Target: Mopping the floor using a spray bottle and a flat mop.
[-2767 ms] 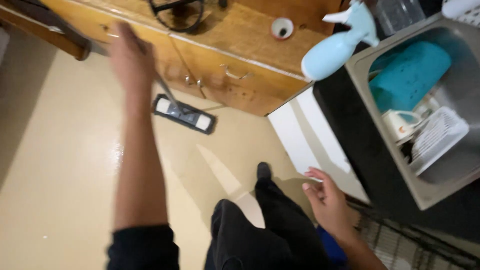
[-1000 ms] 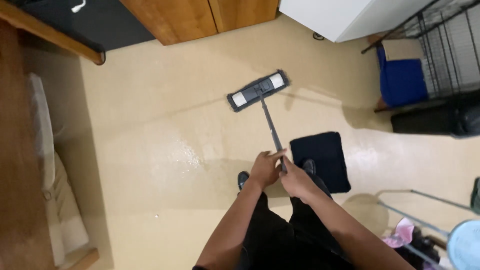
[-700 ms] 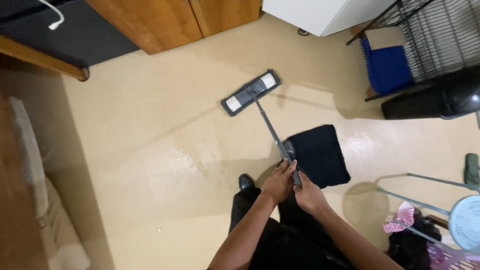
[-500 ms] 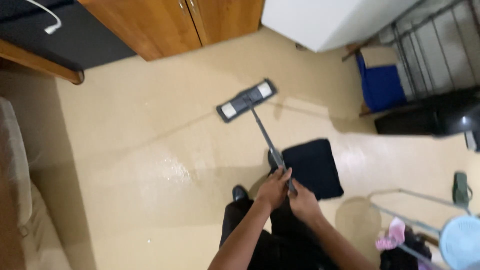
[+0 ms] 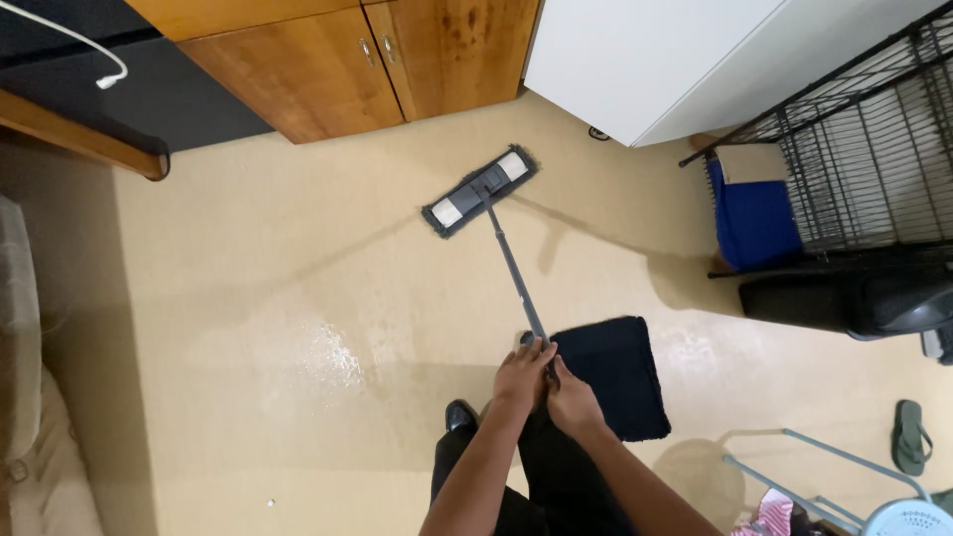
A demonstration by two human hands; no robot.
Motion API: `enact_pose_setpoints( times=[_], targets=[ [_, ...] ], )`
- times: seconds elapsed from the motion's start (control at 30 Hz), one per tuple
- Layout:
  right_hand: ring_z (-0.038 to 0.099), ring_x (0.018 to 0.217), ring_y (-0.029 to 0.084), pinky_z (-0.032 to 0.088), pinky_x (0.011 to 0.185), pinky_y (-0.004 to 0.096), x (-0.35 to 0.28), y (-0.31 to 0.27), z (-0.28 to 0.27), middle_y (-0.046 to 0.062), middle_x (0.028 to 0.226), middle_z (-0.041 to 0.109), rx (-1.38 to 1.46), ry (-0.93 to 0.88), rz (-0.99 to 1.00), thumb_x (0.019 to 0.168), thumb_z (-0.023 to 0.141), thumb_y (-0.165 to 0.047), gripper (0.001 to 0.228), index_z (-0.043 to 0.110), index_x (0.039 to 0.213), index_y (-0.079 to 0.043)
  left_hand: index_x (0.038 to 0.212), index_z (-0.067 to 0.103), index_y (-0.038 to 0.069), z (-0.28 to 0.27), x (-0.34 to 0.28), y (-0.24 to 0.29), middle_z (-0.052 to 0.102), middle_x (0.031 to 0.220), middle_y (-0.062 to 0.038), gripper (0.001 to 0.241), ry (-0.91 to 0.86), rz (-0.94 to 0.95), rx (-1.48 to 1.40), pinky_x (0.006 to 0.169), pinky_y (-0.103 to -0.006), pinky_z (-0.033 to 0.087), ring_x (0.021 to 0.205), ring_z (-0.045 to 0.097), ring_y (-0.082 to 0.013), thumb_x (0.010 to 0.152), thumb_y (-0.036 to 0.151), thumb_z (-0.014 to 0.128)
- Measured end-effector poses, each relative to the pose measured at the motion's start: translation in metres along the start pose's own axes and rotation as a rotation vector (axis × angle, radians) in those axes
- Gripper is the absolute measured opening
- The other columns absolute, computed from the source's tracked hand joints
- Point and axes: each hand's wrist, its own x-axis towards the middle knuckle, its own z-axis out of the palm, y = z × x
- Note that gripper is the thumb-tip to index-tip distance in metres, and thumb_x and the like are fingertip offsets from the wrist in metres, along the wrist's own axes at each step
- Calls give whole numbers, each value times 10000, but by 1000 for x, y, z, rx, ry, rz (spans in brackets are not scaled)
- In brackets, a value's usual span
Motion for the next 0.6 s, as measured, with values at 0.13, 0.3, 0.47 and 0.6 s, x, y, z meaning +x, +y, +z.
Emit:
enact_pose_setpoints(
  times=[0.13, 0.3, 0.47, 0.6],
  targets=[
    [608, 1163, 473, 496, 981, 508, -12, 28, 1, 297, 1274, 617, 62, 60, -101, 970, 469, -282, 614, 364, 1534, -65, 1608, 252, 281, -20, -27, 15, 243, 1679, -64, 704, 10, 71, 29, 1198, -399, 286, 1510, 306, -268, 987, 254, 581],
    [671, 1050, 484, 520, 927, 536, -57, 49, -3, 324, 1112, 687, 15, -59, 40, 952, 468, -266, 681, 294, 1581, -69, 1498, 573, 294, 19, -40, 17, 547, 1609, -26, 443, 166, 223, -49, 1198, -355, 469, 1471, 543, -213, 1075, 162, 557],
    [643, 1106, 484, 521, 945, 520, -24, 36, 1, 306, 1192, 660, 48, 18, -23, 975, 480, -302, 616, 372, 1536, -70, 1496, 472, 198, -21, -45, 24, 422, 1582, -117, 607, 85, 142, -165, 1086, -393, 431, 1390, 470, -297, 912, 170, 633],
    [640, 1148, 463, 534, 959, 495, 20, 15, -1, 282, 1230, 662, 68, -14, 21, 990, 446, -340, 614, 364, 1551, -104, 1521, 478, 216, -6, -1, 0, 454, 1604, -79, 561, 206, 95, -120, 1112, -383, 445, 1375, 518, -289, 970, 195, 581]
  ],
)
